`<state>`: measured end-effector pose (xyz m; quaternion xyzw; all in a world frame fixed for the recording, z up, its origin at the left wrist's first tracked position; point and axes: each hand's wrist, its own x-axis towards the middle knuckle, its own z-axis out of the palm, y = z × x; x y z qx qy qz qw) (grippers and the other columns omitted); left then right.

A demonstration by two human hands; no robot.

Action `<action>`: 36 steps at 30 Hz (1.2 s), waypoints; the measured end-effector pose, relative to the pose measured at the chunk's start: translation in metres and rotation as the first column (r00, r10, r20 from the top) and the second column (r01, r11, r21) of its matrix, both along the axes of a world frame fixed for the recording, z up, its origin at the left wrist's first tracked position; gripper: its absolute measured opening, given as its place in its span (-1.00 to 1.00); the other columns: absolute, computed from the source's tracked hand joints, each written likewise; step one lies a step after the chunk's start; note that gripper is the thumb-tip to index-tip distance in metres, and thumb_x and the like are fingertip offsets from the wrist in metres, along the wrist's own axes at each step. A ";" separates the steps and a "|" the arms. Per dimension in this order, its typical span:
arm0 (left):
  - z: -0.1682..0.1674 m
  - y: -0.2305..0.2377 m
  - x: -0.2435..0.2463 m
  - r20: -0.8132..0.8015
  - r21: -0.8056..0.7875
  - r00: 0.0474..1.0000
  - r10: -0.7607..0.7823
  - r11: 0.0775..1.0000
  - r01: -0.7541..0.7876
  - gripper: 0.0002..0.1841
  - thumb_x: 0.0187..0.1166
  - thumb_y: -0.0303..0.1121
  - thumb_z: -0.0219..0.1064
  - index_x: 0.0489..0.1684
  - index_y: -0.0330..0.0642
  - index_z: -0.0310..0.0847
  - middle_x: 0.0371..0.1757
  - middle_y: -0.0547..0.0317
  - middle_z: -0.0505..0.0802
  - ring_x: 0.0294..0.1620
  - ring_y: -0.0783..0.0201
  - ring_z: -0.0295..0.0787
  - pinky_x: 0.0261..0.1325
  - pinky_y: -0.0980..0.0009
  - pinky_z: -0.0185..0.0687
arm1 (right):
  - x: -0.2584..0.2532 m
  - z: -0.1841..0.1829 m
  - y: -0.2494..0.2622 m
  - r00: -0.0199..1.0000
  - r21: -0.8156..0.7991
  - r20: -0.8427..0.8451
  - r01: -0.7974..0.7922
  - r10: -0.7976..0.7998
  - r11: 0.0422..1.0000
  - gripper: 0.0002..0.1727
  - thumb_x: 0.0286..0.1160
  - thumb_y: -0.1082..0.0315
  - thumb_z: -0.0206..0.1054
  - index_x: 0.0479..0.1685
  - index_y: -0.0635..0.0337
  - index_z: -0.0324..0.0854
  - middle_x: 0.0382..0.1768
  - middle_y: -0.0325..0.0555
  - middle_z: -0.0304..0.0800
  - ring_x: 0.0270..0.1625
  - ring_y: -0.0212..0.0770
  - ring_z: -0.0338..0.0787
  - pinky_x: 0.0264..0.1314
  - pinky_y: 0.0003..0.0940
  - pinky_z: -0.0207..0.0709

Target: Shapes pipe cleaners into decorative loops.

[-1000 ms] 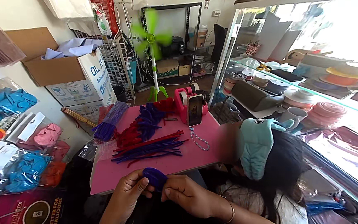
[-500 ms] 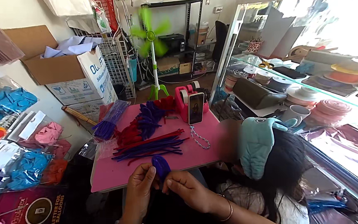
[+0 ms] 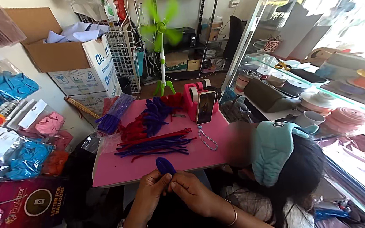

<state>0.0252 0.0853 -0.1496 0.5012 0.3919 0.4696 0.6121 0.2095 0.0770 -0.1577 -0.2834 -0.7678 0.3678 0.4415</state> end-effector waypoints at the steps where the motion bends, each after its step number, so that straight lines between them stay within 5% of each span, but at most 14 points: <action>1: -0.001 0.001 -0.001 0.011 -0.010 1.000 -0.016 1.000 0.016 -0.89 0.55 -0.45 0.38 -0.32 -0.18 0.83 -0.48 0.29 0.85 -0.54 0.54 0.71 -0.41 0.63 0.65 | -0.001 0.000 0.001 1.000 0.005 0.008 -0.011 0.011 1.000 -0.68 0.76 0.41 0.04 -0.31 0.33 0.66 -0.34 -0.08 0.66 -0.13 -0.35 0.65 0.02 -0.53 0.50; 5: -0.004 0.003 -0.001 0.086 -0.038 0.994 -0.071 0.996 0.075 -0.81 0.63 -0.43 0.33 0.02 -0.27 0.82 -0.34 0.25 0.90 -0.51 0.56 0.70 -0.38 0.65 0.63 | -0.003 -0.002 0.003 0.999 0.003 0.029 -0.040 0.040 0.999 -0.67 0.75 0.41 0.03 -0.32 0.34 0.65 -0.34 -0.06 0.65 -0.13 -0.34 0.65 0.03 -0.52 0.49; 10: -0.016 0.006 0.002 0.160 0.041 0.950 -0.268 0.963 0.265 -0.44 0.81 -0.02 0.10 0.59 -0.25 0.47 0.19 0.29 0.85 0.00 0.59 0.75 0.11 0.62 0.65 | -0.008 -0.003 0.002 0.998 -0.016 -0.017 -0.055 0.055 0.998 -0.66 0.79 0.40 0.00 -0.30 0.36 0.63 -0.30 -0.07 0.66 -0.11 -0.39 0.64 0.07 -0.54 0.50; 15: -0.016 0.008 0.007 0.249 0.085 0.936 -0.248 0.969 0.234 -0.47 0.87 -0.01 -0.04 0.42 -0.24 0.64 0.50 0.16 0.72 0.52 0.36 0.59 0.53 0.42 0.49 | -0.012 -0.003 0.002 0.996 -0.011 -0.043 -0.079 0.078 0.997 -0.66 0.80 0.38 0.00 -0.26 0.34 0.64 -0.30 -0.09 0.65 -0.09 -0.40 0.64 0.10 -0.53 0.48; 19: -0.015 0.012 0.007 0.322 0.100 0.938 -0.129 0.990 0.102 -0.48 0.91 -0.09 -0.15 0.22 -0.26 0.70 0.42 0.03 0.77 0.53 0.18 0.62 0.59 0.27 0.49 | -0.010 -0.002 0.003 0.994 -0.031 -0.056 -0.100 0.099 0.994 -0.67 0.79 0.39 0.02 -0.11 0.36 0.71 -0.15 -0.04 0.74 0.06 -0.35 0.68 0.22 -0.48 0.51; 22: -0.011 0.015 0.001 0.336 0.077 0.941 -0.040 0.997 0.015 -0.48 0.92 -0.18 -0.21 0.14 -0.29 0.71 0.39 -0.03 0.80 0.47 0.13 0.69 0.50 0.24 0.59 | 0.003 0.006 0.006 0.990 -0.074 -0.024 -0.143 0.141 0.987 -0.68 0.77 0.30 0.13 0.08 0.39 0.70 0.18 0.10 0.76 0.34 -0.25 0.70 0.43 -0.36 0.57; 25: -0.007 0.017 -0.004 0.312 0.096 0.950 -0.013 0.995 -0.018 -0.48 0.92 -0.23 -0.23 0.17 -0.33 0.70 0.42 -0.07 0.78 0.50 0.13 0.66 0.55 0.25 0.54 | 0.013 0.017 0.009 0.997 -0.079 -0.041 -0.070 0.067 0.994 -0.69 0.73 0.24 0.23 0.12 0.34 0.67 0.33 0.08 0.70 0.40 -0.24 0.70 0.39 -0.34 0.65; 32: -0.005 0.011 0.007 0.287 0.139 0.956 -0.063 0.990 0.024 -0.50 0.91 -0.17 -0.10 0.37 -0.40 0.63 0.48 -0.05 0.73 0.57 0.16 0.60 0.64 0.26 0.47 | -0.017 0.015 0.012 0.954 -0.164 -0.248 0.128 -0.166 0.978 -0.83 0.50 0.44 0.45 -0.05 0.32 0.68 -0.18 -0.19 0.85 -0.20 -0.47 0.82 -0.10 -0.55 0.75; 36: -0.006 0.011 0.007 0.269 0.161 0.962 -0.054 0.987 0.011 -0.50 0.91 -0.21 -0.11 0.45 -0.41 0.58 0.51 -0.04 0.72 0.60 0.16 0.57 0.67 0.26 0.42 | -0.028 0.013 0.013 0.920 -0.276 -0.316 0.146 -0.233 0.950 -0.85 0.39 0.54 0.49 -0.12 0.28 0.68 -0.28 -0.25 0.85 -0.29 -0.50 0.81 -0.17 -0.58 0.74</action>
